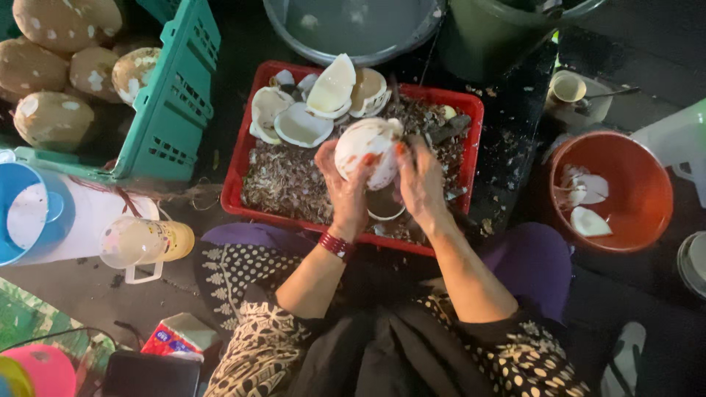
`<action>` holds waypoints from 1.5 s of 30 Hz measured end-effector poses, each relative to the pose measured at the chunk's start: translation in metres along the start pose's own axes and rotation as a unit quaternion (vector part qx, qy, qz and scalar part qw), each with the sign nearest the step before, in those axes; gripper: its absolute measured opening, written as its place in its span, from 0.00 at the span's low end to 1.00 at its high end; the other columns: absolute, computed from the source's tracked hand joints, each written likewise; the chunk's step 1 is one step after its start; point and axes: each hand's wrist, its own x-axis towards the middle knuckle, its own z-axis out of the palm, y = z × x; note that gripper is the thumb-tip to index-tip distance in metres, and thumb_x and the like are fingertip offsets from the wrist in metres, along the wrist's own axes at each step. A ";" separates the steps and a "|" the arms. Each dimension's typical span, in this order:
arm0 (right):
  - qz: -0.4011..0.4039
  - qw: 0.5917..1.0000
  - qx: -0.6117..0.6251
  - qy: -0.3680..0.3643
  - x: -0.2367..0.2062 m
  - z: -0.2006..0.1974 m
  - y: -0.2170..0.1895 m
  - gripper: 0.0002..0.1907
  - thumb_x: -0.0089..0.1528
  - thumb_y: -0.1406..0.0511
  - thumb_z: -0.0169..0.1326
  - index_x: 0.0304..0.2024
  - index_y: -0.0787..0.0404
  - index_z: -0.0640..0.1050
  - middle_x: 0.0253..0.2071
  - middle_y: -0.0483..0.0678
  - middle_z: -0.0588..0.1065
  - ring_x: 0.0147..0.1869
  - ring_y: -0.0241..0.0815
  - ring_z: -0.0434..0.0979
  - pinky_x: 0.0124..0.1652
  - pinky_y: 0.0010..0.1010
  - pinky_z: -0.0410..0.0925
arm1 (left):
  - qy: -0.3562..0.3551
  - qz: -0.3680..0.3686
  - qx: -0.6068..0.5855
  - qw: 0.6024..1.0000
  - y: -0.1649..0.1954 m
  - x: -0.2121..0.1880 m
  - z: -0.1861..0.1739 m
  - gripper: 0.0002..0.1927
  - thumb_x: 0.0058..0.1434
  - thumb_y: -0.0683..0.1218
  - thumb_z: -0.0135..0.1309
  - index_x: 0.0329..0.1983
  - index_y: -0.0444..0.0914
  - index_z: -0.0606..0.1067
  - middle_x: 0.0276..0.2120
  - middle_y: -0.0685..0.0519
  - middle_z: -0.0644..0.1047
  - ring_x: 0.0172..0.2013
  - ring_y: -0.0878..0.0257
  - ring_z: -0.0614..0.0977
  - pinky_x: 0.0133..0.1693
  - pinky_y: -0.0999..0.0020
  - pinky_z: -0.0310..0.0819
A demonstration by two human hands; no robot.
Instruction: The person sits on the floor and uses a knife to peel the outer husk off coconuts one at a time over a red tray of husk debris. They rotate each coconut while scraping, place the peeled coconut into a large basin of water, and take the next unpeeled coconut from a green crate.
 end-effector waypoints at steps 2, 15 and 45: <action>-0.003 0.999 0.048 0.002 0.005 -0.006 0.011 0.20 0.70 0.55 0.46 0.58 0.59 0.73 0.28 0.41 0.72 0.19 0.32 0.69 0.16 0.27 0.64 | 0.002 0.020 0.025 0.999 0.001 0.001 -0.002 0.30 0.64 0.45 0.62 0.65 0.42 0.60 0.58 0.46 0.65 0.58 0.55 0.72 0.57 0.55 0.74; -0.010 0.974 0.172 -0.145 0.025 -0.034 0.029 0.42 0.58 0.55 0.59 0.72 0.52 0.62 0.68 0.51 0.65 0.68 0.54 0.70 0.56 0.49 0.69 | -0.170 -0.220 -0.189 0.942 0.033 0.037 -0.015 0.37 0.58 0.43 0.55 0.72 0.41 0.61 0.60 0.44 0.72 0.57 0.53 0.78 0.54 0.54 0.81; -0.375 0.885 -0.256 -0.103 0.020 -0.007 0.047 0.41 0.53 0.80 0.59 0.67 0.51 0.70 0.71 0.65 0.58 0.70 0.69 0.66 0.64 0.46 0.68 | -0.253 -0.057 0.413 0.873 0.057 0.050 -0.011 0.51 0.31 0.56 0.74 0.59 0.34 0.68 0.47 0.45 0.80 0.47 0.55 0.84 0.49 0.63 0.78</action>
